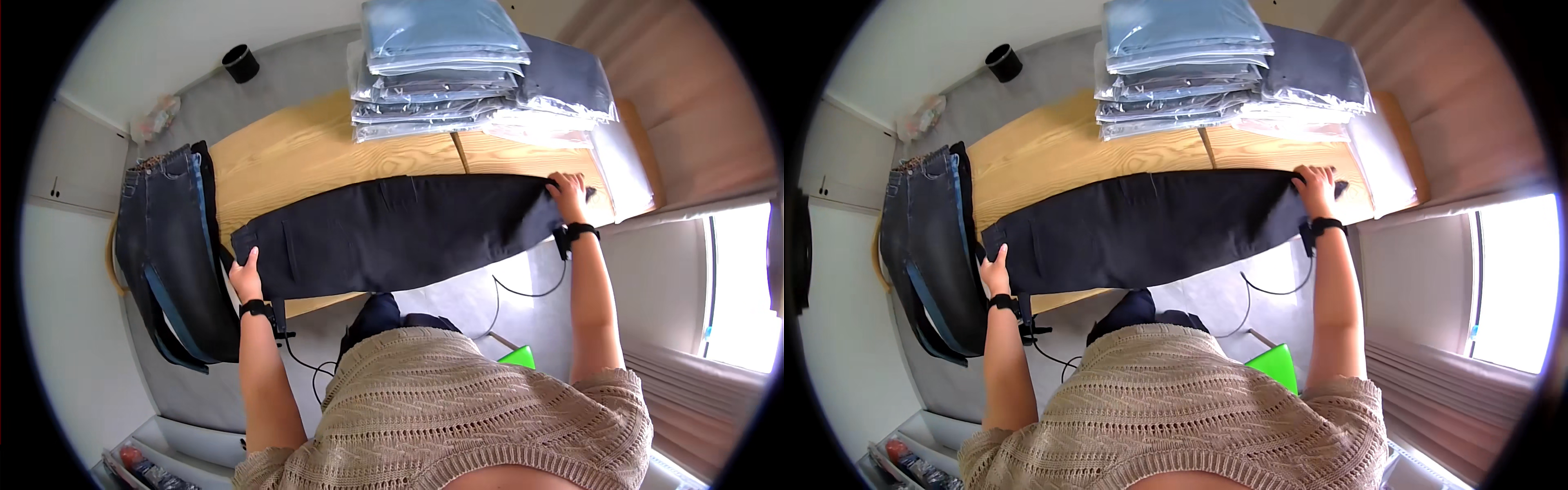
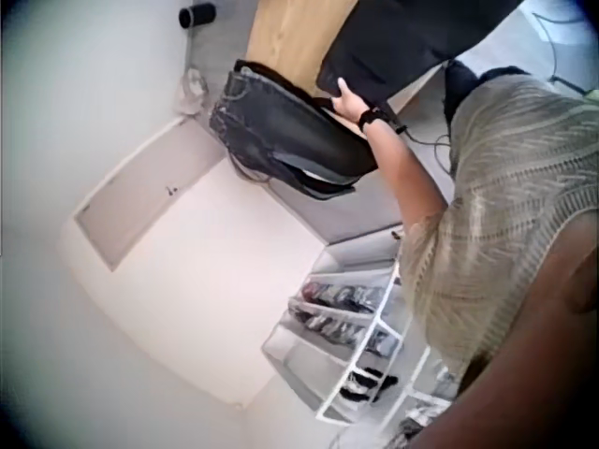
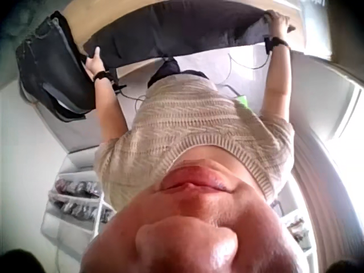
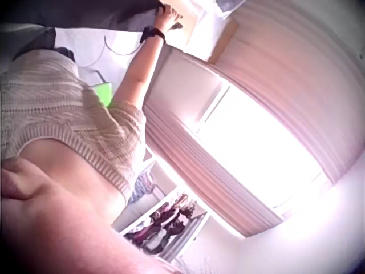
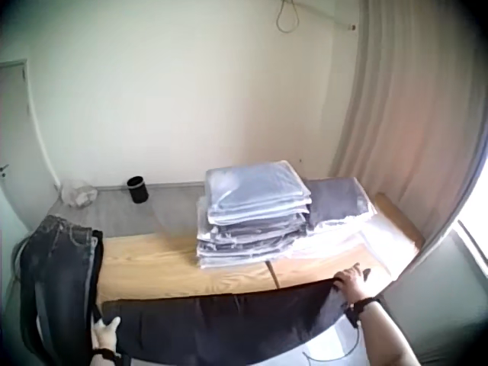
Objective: Folding blue jeans and black pants and placing them into clear plastic bags for packaging.
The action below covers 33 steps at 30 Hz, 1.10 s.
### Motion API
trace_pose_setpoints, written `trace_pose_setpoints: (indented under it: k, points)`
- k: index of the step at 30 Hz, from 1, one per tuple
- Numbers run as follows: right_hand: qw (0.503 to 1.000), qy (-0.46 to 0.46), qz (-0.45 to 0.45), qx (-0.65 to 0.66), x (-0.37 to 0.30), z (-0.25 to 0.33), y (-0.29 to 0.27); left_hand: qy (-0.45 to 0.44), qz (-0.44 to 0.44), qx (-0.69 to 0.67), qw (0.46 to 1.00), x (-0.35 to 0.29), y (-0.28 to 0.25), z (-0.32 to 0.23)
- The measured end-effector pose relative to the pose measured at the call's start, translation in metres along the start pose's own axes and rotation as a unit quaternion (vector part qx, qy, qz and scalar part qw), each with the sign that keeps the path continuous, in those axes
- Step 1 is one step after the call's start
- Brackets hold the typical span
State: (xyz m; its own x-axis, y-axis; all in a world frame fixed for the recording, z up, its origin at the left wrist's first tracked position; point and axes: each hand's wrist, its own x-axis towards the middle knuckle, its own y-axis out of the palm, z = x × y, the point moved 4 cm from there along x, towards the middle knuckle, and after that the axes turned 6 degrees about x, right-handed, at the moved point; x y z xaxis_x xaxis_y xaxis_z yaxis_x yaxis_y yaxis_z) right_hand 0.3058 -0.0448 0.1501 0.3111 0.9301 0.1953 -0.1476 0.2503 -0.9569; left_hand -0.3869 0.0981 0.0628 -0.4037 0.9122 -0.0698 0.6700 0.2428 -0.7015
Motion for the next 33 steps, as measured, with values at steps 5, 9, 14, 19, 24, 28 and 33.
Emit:
trace_pose_setpoints:
  k: [5, 9, 14, 19, 24, 28, 33]
  points:
    - [0.983, 0.014, -0.020, 0.181, 0.052, 0.025, 0.056, -0.038, 0.006, 0.193, 0.980, 0.047, 0.016, 0.040]
    - [0.981, 0.045, 0.031, 0.184, 0.029, -0.008, 0.078, -0.043, 0.024, 0.135, 0.990, 0.068, 0.028, 0.054]
    - [0.960, 0.188, 0.077, 0.196, -0.002, -0.067, 0.115, -0.090, 0.011, 0.260, 0.961, 0.077, 0.018, 0.080]
    - [0.956, 0.255, 0.071, 0.128, -0.015, -0.112, 0.144, -0.003, -0.141, 0.442, 0.886, 0.045, 0.022, 0.026]
    - [0.942, 0.310, 0.021, 0.125, 0.005, -0.142, 0.169, 0.230, -0.053, 0.290, 0.927, -0.018, 0.045, -0.013]
    - [0.900, 0.361, 0.037, 0.241, 0.028, -0.180, 0.186, 0.305, 0.076, 0.230, 0.921, -0.092, 0.080, -0.039]
    - [0.798, 0.421, 0.263, 0.342, 0.042, -0.127, 0.171, 0.328, 0.200, 0.263, 0.885, -0.195, 0.122, -0.069]
